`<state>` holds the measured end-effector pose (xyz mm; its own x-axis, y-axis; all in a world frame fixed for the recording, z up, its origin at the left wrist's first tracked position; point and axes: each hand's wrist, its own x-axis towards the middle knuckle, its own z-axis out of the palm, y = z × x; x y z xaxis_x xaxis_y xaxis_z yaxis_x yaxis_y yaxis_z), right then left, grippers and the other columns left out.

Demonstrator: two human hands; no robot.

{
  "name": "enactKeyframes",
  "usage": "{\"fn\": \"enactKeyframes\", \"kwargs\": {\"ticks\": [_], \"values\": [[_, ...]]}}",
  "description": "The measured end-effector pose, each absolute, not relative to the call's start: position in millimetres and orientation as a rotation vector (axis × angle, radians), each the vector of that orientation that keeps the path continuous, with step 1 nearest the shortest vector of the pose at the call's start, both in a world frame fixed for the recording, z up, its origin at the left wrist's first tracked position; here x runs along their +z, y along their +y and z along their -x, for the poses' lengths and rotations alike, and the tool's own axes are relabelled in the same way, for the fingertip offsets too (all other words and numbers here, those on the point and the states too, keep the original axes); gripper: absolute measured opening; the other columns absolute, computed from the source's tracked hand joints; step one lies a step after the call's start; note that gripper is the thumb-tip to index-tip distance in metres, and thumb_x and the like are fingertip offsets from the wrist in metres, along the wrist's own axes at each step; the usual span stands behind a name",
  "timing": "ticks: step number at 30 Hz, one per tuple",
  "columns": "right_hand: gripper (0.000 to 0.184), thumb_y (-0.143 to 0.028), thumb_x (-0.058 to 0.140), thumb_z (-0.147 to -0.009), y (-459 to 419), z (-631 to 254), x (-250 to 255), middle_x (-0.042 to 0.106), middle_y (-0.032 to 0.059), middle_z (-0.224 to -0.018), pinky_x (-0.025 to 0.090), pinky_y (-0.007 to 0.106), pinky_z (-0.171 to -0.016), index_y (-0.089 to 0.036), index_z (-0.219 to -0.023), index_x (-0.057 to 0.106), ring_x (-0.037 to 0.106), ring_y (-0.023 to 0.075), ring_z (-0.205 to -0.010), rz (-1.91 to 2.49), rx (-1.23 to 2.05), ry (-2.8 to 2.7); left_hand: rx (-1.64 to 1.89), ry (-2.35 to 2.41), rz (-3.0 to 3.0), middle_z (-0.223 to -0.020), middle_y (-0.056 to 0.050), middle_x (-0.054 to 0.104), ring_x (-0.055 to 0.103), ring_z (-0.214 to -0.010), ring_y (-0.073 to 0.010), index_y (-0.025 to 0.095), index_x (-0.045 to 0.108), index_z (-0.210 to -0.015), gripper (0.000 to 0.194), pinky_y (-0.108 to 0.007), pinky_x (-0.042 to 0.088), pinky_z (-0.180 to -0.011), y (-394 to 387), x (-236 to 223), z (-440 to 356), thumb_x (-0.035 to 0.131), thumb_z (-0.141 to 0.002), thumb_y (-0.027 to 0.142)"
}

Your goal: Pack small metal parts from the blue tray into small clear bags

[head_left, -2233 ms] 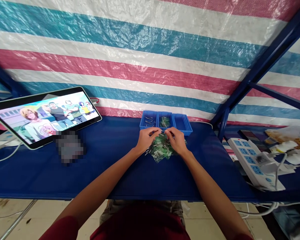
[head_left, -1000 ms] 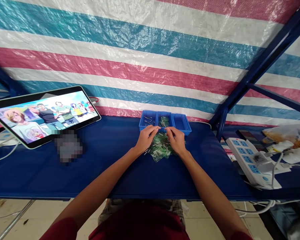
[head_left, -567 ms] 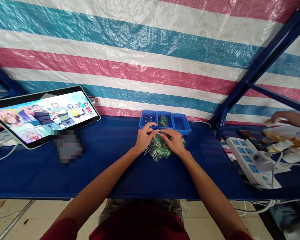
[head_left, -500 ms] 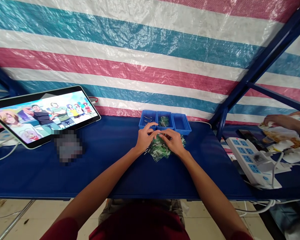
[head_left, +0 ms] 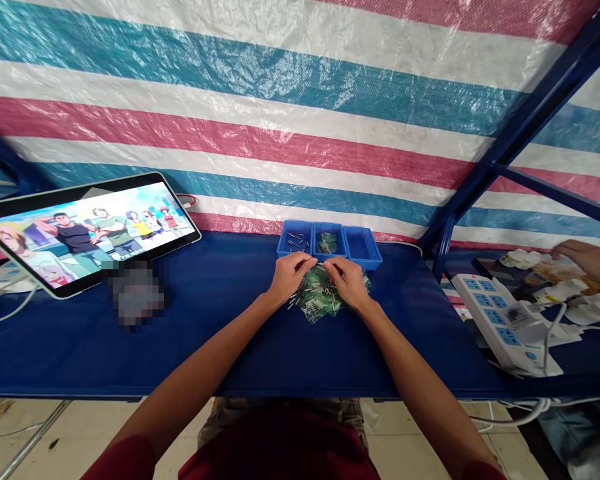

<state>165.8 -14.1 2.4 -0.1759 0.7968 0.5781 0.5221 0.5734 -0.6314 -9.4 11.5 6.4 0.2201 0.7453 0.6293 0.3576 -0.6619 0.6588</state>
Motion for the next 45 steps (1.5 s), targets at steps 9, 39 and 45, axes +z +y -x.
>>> {"fn": "enactKeyframes", "kwargs": {"ticks": [9, 39, 45], "values": [[0.034, -0.041, 0.043, -0.096, -15, -164, 5, 0.062, 0.0035, -0.069, 0.043, 0.028, -0.063, -0.019, -0.078, 0.062, 0.056, 0.0158, -0.063, 1.077, 0.309, -1.850, 1.444, 1.066, -2.032, -0.049, 0.002, 0.054, 0.048, -0.048, -0.0095, 0.015, 0.063, -0.057, 0.043, -0.022, 0.039, -0.054, 6, 4, 6, 0.057, -0.087, 0.045], [0.026, -0.039, 0.049, -0.093, -15, -165, 6, 0.064, 0.0043, -0.077, 0.044, 0.028, -0.063, -0.020, -0.084, 0.065, 0.057, 0.0162, -0.066, 1.050, 0.377, -1.840, 1.298, 0.896, -1.816, -0.047, 0.007, 0.044, 0.040, -0.042, -0.0076, 0.017, 0.063, -0.098, 0.026, -0.020, 0.033, -0.045, 6, 11, 5, 0.063, -0.084, 0.040], [0.033, -0.042, 0.042, -0.095, -12, -167, 5, 0.059, 0.0023, -0.064, 0.042, 0.028, -0.062, -0.020, -0.079, 0.060, 0.055, 0.0168, -0.063, 1.160, 0.334, -1.761, 1.352, 0.824, -1.633, -0.073, -0.004, 0.069, 0.063, -0.060, -0.0145, 0.015, 0.070, -0.085, 0.029, -0.024, 0.050, -0.052, 7, 9, 1, 0.074, -0.073, 0.041]]}}
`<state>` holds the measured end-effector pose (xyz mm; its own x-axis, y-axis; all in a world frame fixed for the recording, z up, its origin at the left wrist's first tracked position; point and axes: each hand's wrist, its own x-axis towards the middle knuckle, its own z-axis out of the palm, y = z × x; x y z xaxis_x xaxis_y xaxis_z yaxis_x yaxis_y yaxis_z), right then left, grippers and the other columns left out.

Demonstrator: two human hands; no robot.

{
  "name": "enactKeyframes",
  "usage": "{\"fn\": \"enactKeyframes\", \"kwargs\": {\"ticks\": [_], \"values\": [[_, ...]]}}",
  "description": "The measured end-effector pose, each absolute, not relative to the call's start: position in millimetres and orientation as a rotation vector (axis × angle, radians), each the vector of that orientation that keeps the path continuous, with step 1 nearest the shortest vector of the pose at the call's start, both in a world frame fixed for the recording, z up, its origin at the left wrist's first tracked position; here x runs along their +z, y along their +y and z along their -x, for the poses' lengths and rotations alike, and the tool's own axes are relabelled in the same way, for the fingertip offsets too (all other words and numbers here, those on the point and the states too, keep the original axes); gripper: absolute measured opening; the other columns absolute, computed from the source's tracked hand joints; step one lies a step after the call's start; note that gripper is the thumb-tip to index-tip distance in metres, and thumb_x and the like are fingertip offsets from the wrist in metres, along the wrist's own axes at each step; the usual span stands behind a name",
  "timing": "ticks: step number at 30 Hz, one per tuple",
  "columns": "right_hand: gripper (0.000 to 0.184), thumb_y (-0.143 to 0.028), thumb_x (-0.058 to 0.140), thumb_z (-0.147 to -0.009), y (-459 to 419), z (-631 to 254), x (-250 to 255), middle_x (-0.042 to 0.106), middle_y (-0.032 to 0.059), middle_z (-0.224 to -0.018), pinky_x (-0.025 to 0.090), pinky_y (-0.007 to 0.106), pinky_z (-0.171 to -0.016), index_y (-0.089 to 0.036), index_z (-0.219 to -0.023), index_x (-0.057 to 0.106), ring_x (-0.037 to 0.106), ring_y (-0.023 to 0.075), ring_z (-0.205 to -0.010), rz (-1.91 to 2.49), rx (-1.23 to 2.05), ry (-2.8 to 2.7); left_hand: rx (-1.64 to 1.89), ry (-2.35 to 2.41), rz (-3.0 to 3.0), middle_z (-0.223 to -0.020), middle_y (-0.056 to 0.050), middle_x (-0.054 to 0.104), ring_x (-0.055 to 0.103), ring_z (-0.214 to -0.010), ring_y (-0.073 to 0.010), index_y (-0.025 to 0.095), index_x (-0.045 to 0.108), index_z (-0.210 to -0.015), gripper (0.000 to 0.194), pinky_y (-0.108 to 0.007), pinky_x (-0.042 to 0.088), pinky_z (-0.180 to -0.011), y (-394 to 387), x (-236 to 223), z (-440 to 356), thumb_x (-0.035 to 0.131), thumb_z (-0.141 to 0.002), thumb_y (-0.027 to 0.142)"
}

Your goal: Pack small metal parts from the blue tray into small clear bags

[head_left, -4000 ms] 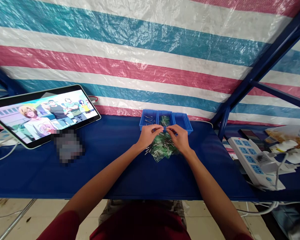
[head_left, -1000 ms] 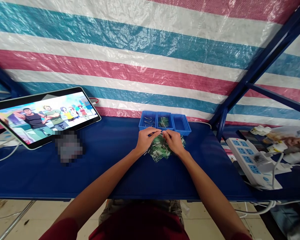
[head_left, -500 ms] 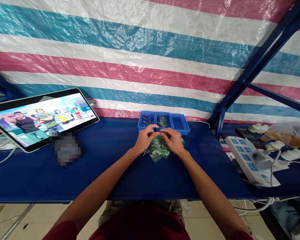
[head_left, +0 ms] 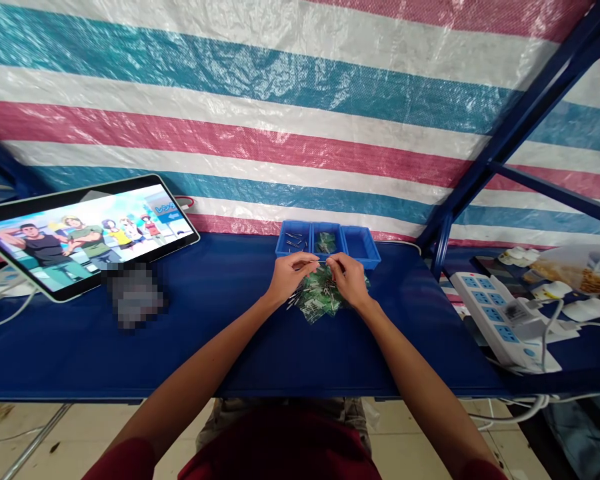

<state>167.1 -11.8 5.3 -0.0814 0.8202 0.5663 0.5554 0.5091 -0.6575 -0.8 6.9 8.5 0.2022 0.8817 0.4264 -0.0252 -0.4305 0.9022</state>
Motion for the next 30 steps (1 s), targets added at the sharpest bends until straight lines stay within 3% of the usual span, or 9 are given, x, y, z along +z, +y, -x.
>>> {"fn": "enactKeyframes", "kwargs": {"ticks": [8, 14, 18, 21, 24, 30], "values": [[0.037, -0.043, 0.039, -0.097, -12.3, -164.3, 3.9, 0.052, -0.0013, -0.055, 0.037, 0.026, -0.059, -0.020, -0.071, 0.054, 0.050, 0.0145, -0.054, 1.161, 0.349, -1.768, 1.372, 0.823, -1.589, -0.069, -0.004, 0.069, 0.062, -0.059, -0.0149, 0.014, 0.071, -0.079, 0.031, -0.027, 0.052, -0.056, 7.2, 6.8, -2.2, 0.076, -0.070, 0.043], [0.042, -0.048, 0.040, -0.095, -11.0, -163.1, 2.1, 0.052, -0.0013, -0.055, 0.035, 0.026, -0.057, -0.020, -0.067, 0.055, 0.047, 0.0134, -0.052, 1.227, 0.293, -1.745, 1.400, 0.822, -1.647, -0.090, -0.008, 0.069, 0.065, -0.075, -0.0163, 0.014, 0.067, -0.083, 0.031, -0.026, 0.052, -0.064, 8.7, 6.6, -0.2, 0.067, -0.079, 0.046], [0.042, -0.046, 0.039, -0.095, -10.8, -166.6, 3.7, 0.050, -0.0021, -0.054, 0.033, 0.026, -0.055, -0.019, -0.068, 0.057, 0.044, 0.0121, -0.050, 1.266, 0.273, -1.645, 1.339, 0.881, -1.801, -0.078, -0.004, 0.068, 0.062, -0.065, -0.0138, 0.016, 0.067, -0.090, 0.029, -0.025, 0.050, -0.065, 8.1, 9.4, 3.0, 0.055, -0.088, 0.042], [0.042, -0.046, 0.039, -0.095, -11.6, -168.1, 5.0, 0.052, -0.0017, -0.056, 0.034, 0.025, -0.054, -0.019, -0.071, 0.059, 0.046, 0.0119, -0.050, 1.263, 0.269, -1.603, 1.345, 0.959, -1.937, -0.079, -0.003, 0.067, 0.059, -0.065, -0.0136, 0.018, 0.069, -0.093, 0.027, -0.024, 0.048, -0.064, 8.2, 10.8, 4.6, 0.058, -0.087, 0.041], [0.041, -0.046, 0.039, -0.095, -12.8, -167.6, 6.2, 0.055, -0.0006, -0.058, 0.036, 0.026, -0.055, -0.019, -0.074, 0.062, 0.048, 0.0129, -0.052, 1.245, 0.271, -1.615, 1.335, 0.967, -1.922, -0.065, 0.001, 0.061, 0.054, -0.056, -0.0116, 0.018, 0.067, -0.095, 0.026, -0.023, 0.043, -0.056, 8.7, 10.7, 4.9, 0.063, -0.083, 0.041], [0.035, -0.041, 0.043, -0.094, -14.9, -166.3, 9.1, 0.061, 0.0020, -0.065, 0.041, 0.027, -0.060, -0.018, -0.081, 0.065, 0.054, 0.0147, -0.058, 1.204, 0.278, -1.667, 1.321, 0.914, -1.756, -0.053, 0.005, 0.054, 0.045, -0.044, -0.0079, 0.017, 0.060, -0.085, 0.024, -0.020, 0.037, -0.047, 10.1, 9.8, 5.6, 0.062, -0.083, 0.041]]}}
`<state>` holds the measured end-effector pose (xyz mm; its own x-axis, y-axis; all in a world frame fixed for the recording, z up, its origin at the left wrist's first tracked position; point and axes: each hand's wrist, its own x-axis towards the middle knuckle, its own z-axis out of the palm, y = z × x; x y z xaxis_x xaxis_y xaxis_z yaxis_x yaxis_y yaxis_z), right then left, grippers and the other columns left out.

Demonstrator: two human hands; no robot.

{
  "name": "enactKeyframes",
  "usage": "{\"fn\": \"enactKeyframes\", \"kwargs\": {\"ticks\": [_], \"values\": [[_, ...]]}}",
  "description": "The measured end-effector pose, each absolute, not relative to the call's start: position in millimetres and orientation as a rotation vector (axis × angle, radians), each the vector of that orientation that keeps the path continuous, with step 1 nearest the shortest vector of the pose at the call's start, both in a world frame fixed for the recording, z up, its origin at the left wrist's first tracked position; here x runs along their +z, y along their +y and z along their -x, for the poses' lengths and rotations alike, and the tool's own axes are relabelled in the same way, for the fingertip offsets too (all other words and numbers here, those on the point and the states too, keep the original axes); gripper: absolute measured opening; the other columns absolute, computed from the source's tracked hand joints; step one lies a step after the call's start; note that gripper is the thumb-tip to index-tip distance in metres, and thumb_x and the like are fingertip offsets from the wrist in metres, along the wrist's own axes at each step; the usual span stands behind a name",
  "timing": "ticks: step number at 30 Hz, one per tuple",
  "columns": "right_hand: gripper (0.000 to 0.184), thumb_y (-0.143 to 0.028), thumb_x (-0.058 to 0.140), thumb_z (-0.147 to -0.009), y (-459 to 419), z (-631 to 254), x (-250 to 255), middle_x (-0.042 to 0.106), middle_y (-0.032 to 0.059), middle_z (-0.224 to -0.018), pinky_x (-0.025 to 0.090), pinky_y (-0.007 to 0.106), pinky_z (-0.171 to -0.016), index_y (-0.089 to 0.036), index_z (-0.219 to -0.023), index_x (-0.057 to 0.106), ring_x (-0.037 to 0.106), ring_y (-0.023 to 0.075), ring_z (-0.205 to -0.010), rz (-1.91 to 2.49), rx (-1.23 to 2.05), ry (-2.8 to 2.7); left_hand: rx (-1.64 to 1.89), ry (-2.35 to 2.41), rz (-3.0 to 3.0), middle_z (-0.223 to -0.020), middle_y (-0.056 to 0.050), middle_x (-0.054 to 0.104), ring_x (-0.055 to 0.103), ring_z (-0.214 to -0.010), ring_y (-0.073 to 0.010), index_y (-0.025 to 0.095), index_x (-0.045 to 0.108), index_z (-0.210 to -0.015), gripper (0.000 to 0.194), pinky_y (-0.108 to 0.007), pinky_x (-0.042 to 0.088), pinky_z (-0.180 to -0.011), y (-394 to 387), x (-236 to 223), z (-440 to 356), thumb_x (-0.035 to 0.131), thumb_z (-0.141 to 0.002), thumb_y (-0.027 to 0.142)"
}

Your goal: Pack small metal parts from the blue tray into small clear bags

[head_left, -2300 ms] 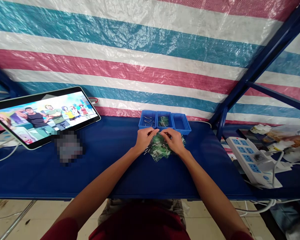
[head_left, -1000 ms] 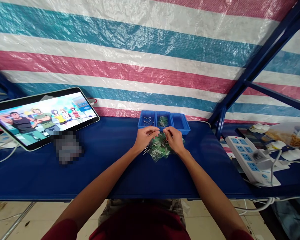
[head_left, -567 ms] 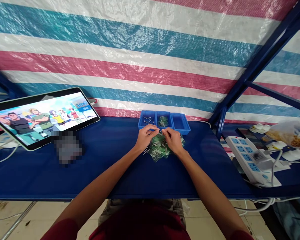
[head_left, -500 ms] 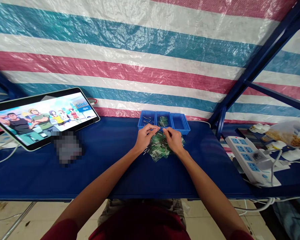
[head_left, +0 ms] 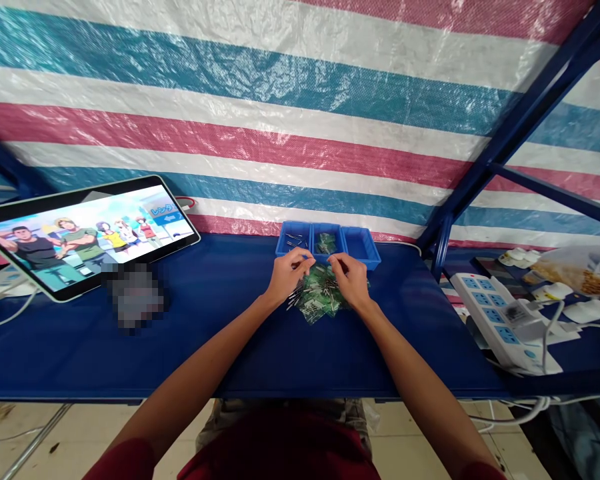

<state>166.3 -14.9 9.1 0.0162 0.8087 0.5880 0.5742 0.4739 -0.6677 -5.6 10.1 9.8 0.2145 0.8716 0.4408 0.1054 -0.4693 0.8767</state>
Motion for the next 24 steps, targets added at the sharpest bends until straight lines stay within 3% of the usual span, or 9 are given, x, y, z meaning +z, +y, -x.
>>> {"fn": "enactKeyframes", "kwargs": {"ticks": [7, 11, 16, 19, 24], "values": [[0.028, -0.041, 0.051, -0.091, -15.3, -165.0, 6.9, 0.066, 0.0040, -0.077, 0.045, 0.028, -0.061, -0.020, -0.092, 0.068, 0.056, 0.0150, -0.061, 1.098, 0.373, -1.764, 1.281, 0.921, -1.704, -0.045, 0.011, 0.045, 0.039, -0.040, -0.0065, 0.019, 0.048, -0.093, 0.026, -0.019, 0.032, -0.045, 6.1, 12.5, 4.1, 0.063, -0.083, 0.038], [0.025, -0.041, 0.053, -0.091, -15.2, -162.6, 5.3, 0.063, 0.0033, -0.072, 0.044, 0.028, -0.061, -0.021, -0.084, 0.067, 0.054, 0.0158, -0.062, 1.064, 0.388, -1.857, 1.269, 0.893, -1.667, -0.043, 0.011, 0.043, 0.038, -0.037, -0.0064, 0.020, 0.047, -0.093, 0.026, -0.018, 0.031, -0.043, 3.9, 11.2, 2.1, 0.063, -0.083, 0.038], [0.026, -0.040, 0.046, -0.093, -14.6, -163.4, 4.8, 0.062, 0.0020, -0.072, 0.043, 0.027, -0.062, -0.020, -0.084, 0.060, 0.054, 0.0147, -0.060, 1.109, 0.423, -1.803, 1.297, 0.856, -1.597, -0.055, 0.006, 0.056, 0.048, -0.043, -0.0078, 0.018, 0.056, -0.096, 0.029, -0.019, 0.039, -0.045, 5.6, 11.7, 2.1, 0.066, -0.080, 0.040], [0.024, -0.039, 0.044, -0.094, -13.7, -164.8, 3.8, 0.059, 0.0003, -0.067, 0.042, 0.026, -0.059, -0.020, -0.087, 0.057, 0.054, 0.0144, -0.058, 1.141, 0.455, -1.744, 1.343, 0.854, -1.545, -0.066, -0.001, 0.064, 0.057, -0.054, -0.0114, 0.015, 0.064, -0.085, 0.029, -0.022, 0.045, -0.048, 8.1, 11.5, 1.6, 0.071, -0.074, 0.041], [0.025, -0.039, 0.042, -0.094, -12.4, -164.9, 2.6, 0.055, -0.0009, -0.064, 0.040, 0.026, -0.058, -0.021, -0.084, 0.055, 0.052, 0.0143, -0.057, 1.154, 0.460, -1.742, 1.372, 0.878, -1.513, -0.061, -0.002, 0.064, 0.056, -0.052, -0.0117, 0.013, 0.067, -0.070, 0.030, -0.023, 0.046, -0.048, 9.1, 9.1, 0.3, 0.073, -0.072, 0.042]]}}
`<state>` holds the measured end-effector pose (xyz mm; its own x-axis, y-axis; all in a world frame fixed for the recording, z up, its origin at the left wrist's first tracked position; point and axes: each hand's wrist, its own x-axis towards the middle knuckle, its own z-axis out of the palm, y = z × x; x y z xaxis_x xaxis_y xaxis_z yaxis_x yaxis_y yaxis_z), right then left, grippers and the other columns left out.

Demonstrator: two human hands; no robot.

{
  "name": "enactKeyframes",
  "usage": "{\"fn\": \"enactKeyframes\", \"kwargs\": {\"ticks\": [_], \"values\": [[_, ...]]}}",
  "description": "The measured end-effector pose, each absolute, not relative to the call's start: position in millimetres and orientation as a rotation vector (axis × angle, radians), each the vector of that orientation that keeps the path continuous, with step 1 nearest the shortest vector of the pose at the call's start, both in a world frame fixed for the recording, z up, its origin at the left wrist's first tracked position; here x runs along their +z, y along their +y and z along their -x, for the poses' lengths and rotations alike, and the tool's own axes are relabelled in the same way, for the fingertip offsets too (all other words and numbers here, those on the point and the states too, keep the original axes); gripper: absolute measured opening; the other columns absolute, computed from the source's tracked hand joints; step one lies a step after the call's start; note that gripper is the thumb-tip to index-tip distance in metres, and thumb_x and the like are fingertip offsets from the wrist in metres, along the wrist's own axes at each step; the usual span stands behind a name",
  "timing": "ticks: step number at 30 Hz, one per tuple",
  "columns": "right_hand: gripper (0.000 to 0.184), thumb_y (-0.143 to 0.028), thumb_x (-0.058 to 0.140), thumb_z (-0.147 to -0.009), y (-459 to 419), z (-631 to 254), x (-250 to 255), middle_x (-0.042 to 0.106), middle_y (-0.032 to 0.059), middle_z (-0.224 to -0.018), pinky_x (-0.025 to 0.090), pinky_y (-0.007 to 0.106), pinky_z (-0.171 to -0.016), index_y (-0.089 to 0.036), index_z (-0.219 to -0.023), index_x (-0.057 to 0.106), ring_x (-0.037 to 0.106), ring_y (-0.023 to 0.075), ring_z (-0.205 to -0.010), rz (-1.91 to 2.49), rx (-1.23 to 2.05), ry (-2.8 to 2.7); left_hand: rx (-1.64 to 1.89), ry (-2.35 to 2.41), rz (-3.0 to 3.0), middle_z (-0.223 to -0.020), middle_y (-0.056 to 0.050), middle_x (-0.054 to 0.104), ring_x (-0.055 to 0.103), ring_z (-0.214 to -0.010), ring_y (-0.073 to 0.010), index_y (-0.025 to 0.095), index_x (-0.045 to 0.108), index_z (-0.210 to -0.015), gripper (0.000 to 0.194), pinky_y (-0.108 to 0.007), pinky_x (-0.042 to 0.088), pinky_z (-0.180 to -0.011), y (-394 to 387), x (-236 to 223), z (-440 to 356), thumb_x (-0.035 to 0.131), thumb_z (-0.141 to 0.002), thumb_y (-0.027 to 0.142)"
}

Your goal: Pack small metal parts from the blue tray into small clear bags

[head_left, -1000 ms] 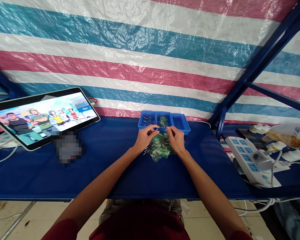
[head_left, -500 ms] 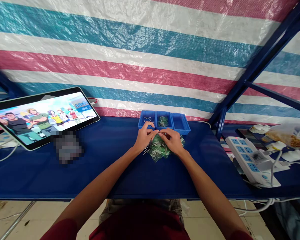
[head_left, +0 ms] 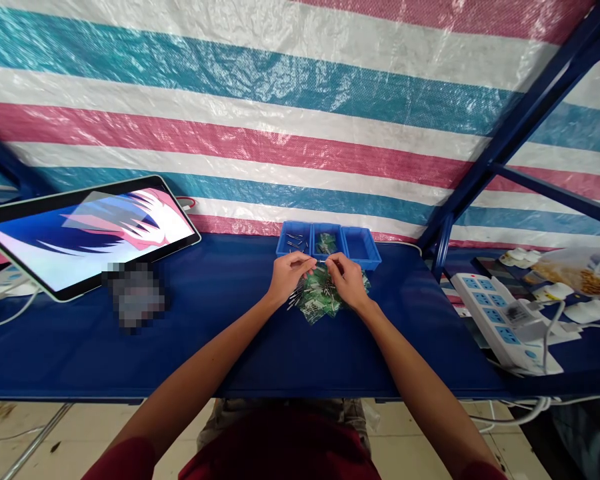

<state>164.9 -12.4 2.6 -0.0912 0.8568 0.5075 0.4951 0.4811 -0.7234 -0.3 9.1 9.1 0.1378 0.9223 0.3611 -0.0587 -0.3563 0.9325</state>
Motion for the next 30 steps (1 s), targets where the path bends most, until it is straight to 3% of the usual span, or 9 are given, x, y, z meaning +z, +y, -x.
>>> {"fn": "enactKeyframes", "kwargs": {"ticks": [5, 12, 18, 22, 30], "values": [[0.030, -0.041, 0.041, -0.094, -14, -163, 5, 0.055, -0.0005, -0.062, 0.039, 0.026, -0.059, -0.020, -0.080, 0.056, 0.052, 0.0151, -0.058, 1.145, 0.467, -1.787, 1.438, 0.933, -1.492, -0.060, 0.000, 0.063, 0.054, -0.051, -0.0099, 0.014, 0.067, -0.068, 0.028, -0.022, 0.046, -0.050, 6, 10, 0, 0.073, -0.073, 0.041], [0.031, -0.041, 0.042, -0.095, -13, -161, 3, 0.061, 0.0017, -0.069, 0.040, 0.026, -0.063, -0.019, -0.083, 0.061, 0.053, 0.0147, -0.060, 1.147, 0.417, -1.819, 1.423, 0.965, -1.463, -0.070, -0.003, 0.069, 0.057, -0.052, -0.0114, 0.014, 0.073, -0.081, 0.030, -0.022, 0.047, -0.048, 6, 3, -5, 0.076, -0.068, 0.040], [0.033, -0.040, 0.042, -0.094, -11, -164, 0, 0.062, 0.0016, -0.069, 0.040, 0.026, -0.062, -0.018, -0.088, 0.065, 0.054, 0.0145, -0.059, 1.200, 0.369, -1.723, 1.419, 0.936, -1.629, -0.087, -0.006, 0.073, 0.065, -0.066, -0.0144, 0.015, 0.070, -0.086, 0.030, -0.026, 0.055, -0.064, 8, 6, 0, 0.060, -0.085, 0.044], [0.034, -0.040, 0.041, -0.095, -11, -165, 1, 0.062, 0.0012, -0.068, 0.039, 0.025, -0.061, -0.018, -0.088, 0.066, 0.053, 0.0139, -0.057, 1.208, 0.341, -1.699, 1.426, 0.933, -1.907, -0.082, -0.005, 0.073, 0.067, -0.066, -0.0136, 0.016, 0.068, -0.093, 0.030, -0.024, 0.054, -0.062, 8, 9, 6, 0.050, -0.093, 0.040], [0.036, -0.042, 0.041, -0.095, -14, -164, 6, 0.060, 0.0013, -0.065, 0.039, 0.025, -0.060, -0.018, -0.085, 0.066, 0.053, 0.0140, -0.056, 1.208, 0.306, -1.701, 2.122, 0.885, -2.418, -0.086, -0.005, 0.075, 0.070, -0.085, -0.0180, 0.018, 0.071, -0.093, 0.018, -0.032, 0.057, -0.075, 14, 26, 22, 0.055, -0.092, 0.026]]}}
